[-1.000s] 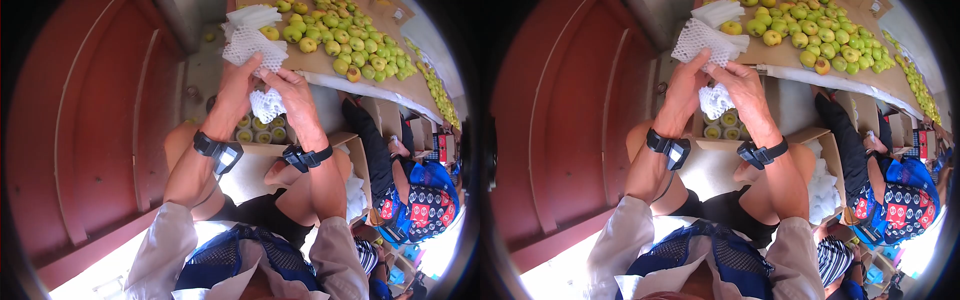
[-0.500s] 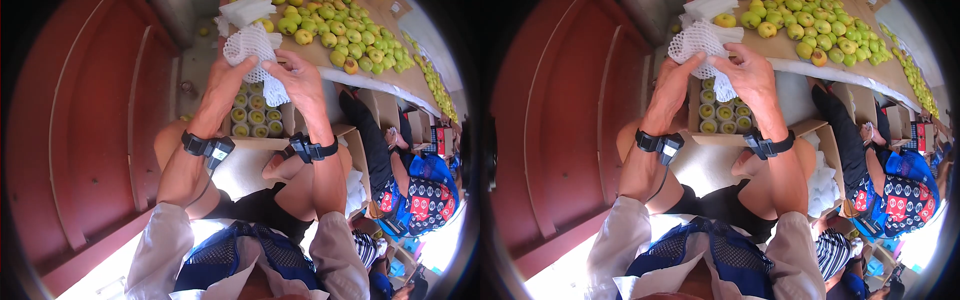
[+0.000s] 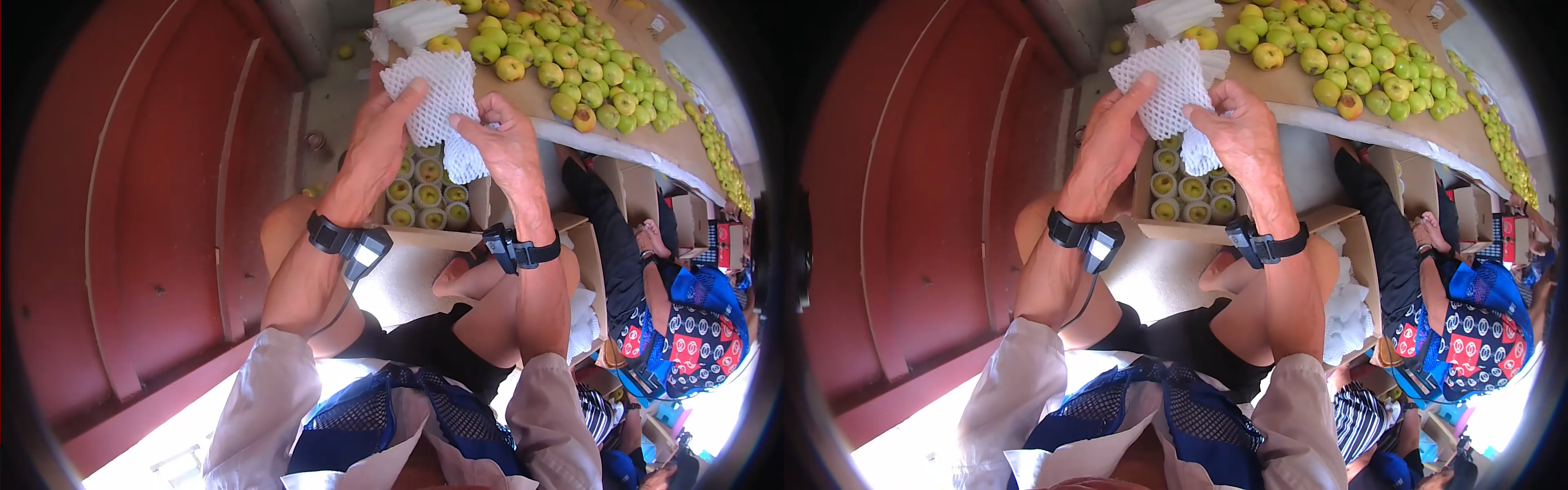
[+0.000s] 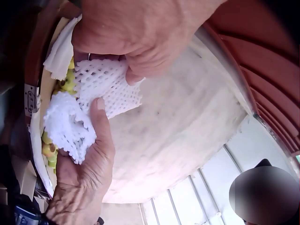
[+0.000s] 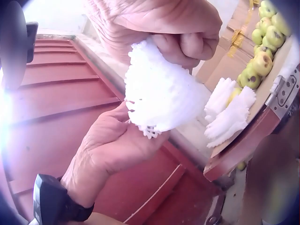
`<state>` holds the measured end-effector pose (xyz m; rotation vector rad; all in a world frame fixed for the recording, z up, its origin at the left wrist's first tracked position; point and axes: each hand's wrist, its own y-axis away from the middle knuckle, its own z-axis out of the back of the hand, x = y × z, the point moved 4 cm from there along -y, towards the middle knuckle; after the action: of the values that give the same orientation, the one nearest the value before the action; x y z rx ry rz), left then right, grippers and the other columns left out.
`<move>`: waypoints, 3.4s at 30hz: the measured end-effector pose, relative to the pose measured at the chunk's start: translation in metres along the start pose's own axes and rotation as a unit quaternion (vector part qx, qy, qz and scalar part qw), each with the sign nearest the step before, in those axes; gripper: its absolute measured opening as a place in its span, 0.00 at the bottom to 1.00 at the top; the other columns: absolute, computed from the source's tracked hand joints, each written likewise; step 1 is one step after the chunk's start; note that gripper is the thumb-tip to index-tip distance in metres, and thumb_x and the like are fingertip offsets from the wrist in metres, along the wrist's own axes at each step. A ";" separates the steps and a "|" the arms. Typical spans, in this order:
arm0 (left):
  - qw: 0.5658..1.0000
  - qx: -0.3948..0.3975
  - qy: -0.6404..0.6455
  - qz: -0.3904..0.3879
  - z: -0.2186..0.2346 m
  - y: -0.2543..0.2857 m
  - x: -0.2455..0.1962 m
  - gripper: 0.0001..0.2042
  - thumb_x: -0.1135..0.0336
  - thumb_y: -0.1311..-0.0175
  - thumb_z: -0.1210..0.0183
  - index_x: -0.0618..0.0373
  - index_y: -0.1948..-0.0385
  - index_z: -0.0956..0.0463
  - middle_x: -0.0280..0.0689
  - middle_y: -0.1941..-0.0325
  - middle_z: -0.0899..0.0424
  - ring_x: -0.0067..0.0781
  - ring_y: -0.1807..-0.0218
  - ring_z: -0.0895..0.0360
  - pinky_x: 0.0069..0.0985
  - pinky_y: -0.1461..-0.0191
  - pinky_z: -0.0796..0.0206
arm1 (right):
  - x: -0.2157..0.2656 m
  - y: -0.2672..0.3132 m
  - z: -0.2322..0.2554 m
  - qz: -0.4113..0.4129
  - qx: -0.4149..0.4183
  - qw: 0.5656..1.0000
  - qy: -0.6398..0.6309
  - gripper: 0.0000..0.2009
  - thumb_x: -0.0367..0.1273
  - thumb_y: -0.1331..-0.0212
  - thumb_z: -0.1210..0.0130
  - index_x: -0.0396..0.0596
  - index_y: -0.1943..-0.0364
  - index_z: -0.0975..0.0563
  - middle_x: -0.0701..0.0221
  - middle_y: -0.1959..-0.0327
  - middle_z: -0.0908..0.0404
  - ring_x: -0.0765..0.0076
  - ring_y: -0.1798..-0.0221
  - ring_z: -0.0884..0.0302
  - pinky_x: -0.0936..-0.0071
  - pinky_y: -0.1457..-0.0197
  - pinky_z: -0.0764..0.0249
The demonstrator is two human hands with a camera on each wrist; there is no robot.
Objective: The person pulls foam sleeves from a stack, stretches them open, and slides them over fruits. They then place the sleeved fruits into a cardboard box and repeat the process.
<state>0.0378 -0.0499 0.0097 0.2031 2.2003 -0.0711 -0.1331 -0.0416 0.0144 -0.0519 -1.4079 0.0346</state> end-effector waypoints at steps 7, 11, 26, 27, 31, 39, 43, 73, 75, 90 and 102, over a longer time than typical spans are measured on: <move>0.982 -0.059 -0.167 -0.059 0.007 -0.006 0.009 0.15 0.66 0.26 0.42 0.65 0.44 0.22 0.35 0.48 0.14 0.23 0.49 0.19 0.26 0.43 0.27 | -0.003 -0.001 -0.006 0.077 -0.073 0.989 0.102 0.18 0.41 0.47 0.29 0.41 0.61 0.20 0.68 0.72 0.17 0.70 0.69 0.21 0.71 0.62 0.24; 0.982 -0.033 -0.183 -0.046 0.003 -0.005 0.016 0.14 0.69 0.28 0.41 0.64 0.45 0.21 0.35 0.49 0.14 0.22 0.50 0.19 0.25 0.44 0.27 | 0.002 0.003 -0.004 0.025 -0.106 0.982 0.157 0.18 0.44 0.45 0.31 0.46 0.60 0.19 0.66 0.70 0.15 0.61 0.68 0.17 0.65 0.60 0.23; 0.984 -0.013 -0.177 0.025 -0.007 0.003 0.025 0.18 0.65 0.26 0.47 0.65 0.41 0.26 0.38 0.42 0.19 0.28 0.42 0.24 0.29 0.37 0.33 | 0.018 0.019 -0.023 0.148 -0.135 0.906 0.372 0.13 0.36 0.44 0.35 0.57 0.53 0.17 0.67 0.61 0.14 0.52 0.58 0.16 0.61 0.57 0.21; 0.981 -0.011 -0.191 0.033 -0.012 0.006 0.023 0.18 0.64 0.26 0.47 0.66 0.40 0.26 0.38 0.42 0.19 0.28 0.41 0.24 0.29 0.36 0.34 | 0.017 0.020 -0.023 0.150 -0.131 0.905 0.377 0.14 0.36 0.44 0.35 0.57 0.53 0.17 0.67 0.60 0.14 0.51 0.58 0.16 0.60 0.58 0.21; 0.984 0.003 -0.179 0.023 -0.015 0.005 0.031 0.19 0.61 0.25 0.48 0.65 0.41 0.28 0.37 0.46 0.20 0.27 0.44 0.25 0.28 0.39 0.35 | 0.018 0.022 -0.025 0.143 -0.111 0.897 0.404 0.14 0.35 0.43 0.37 0.56 0.52 0.17 0.67 0.59 0.15 0.50 0.57 0.16 0.59 0.58 0.22; 0.999 -0.014 0.027 0.040 -0.008 -0.004 0.036 0.17 0.60 0.24 0.45 0.63 0.44 0.27 0.37 0.45 0.21 0.28 0.45 0.25 0.32 0.40 0.34 | 0.030 0.033 -0.034 0.139 -0.079 0.915 0.372 0.12 0.33 0.44 0.36 0.53 0.55 0.18 0.67 0.58 0.16 0.51 0.57 0.17 0.59 0.59 0.22; 0.997 -0.019 0.053 0.055 0.003 -0.011 0.035 0.16 0.63 0.25 0.45 0.64 0.43 0.29 0.41 0.44 0.21 0.34 0.45 0.22 0.33 0.39 0.31 | 0.029 0.037 -0.036 0.162 -0.065 0.928 0.329 0.13 0.33 0.45 0.33 0.51 0.55 0.18 0.68 0.58 0.16 0.55 0.58 0.17 0.64 0.55 0.22; 0.988 0.114 0.007 0.106 -0.007 -0.007 0.012 0.23 0.52 0.24 0.45 0.66 0.45 0.27 0.43 0.61 0.16 0.43 0.43 0.19 0.38 0.37 0.28 | -0.010 0.019 -0.019 -0.156 0.268 0.919 -0.242 0.18 0.32 0.39 0.33 0.37 0.48 0.20 0.66 0.57 0.14 0.73 0.56 0.16 0.77 0.50 0.22; 0.991 0.107 -0.027 0.081 -0.009 -0.004 0.009 0.22 0.52 0.24 0.45 0.66 0.45 0.26 0.38 0.64 0.17 0.42 0.44 0.19 0.37 0.38 0.27 | -0.013 0.019 -0.021 -0.144 0.273 0.924 -0.226 0.18 0.32 0.38 0.33 0.38 0.47 0.21 0.67 0.56 0.14 0.74 0.56 0.16 0.77 0.51 0.22; 0.992 0.113 0.053 0.009 -0.006 -0.004 -0.007 0.08 0.63 0.25 0.44 0.59 0.56 0.25 0.30 0.71 0.27 0.31 0.60 0.22 0.33 0.50 0.25 | -0.021 0.024 -0.015 -0.137 0.335 0.908 -0.210 0.22 0.34 0.41 0.32 0.35 0.45 0.22 0.64 0.54 0.14 0.72 0.52 0.17 0.76 0.47 0.23; 0.965 0.055 -0.251 0.050 -0.006 0.011 -0.016 0.19 0.53 0.31 0.36 0.62 0.51 0.20 0.29 0.73 0.22 0.16 0.75 0.33 0.20 0.71 0.43 | -0.023 -0.010 0.014 -0.107 0.085 0.934 -0.330 0.17 0.36 0.28 0.42 0.38 0.43 0.23 0.64 0.50 0.15 0.69 0.49 0.16 0.71 0.45 0.20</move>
<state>0.0444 -0.0403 0.0265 0.3202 1.6796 -0.1686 -0.1506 -0.0529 -0.0057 0.2830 -2.0711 -0.0096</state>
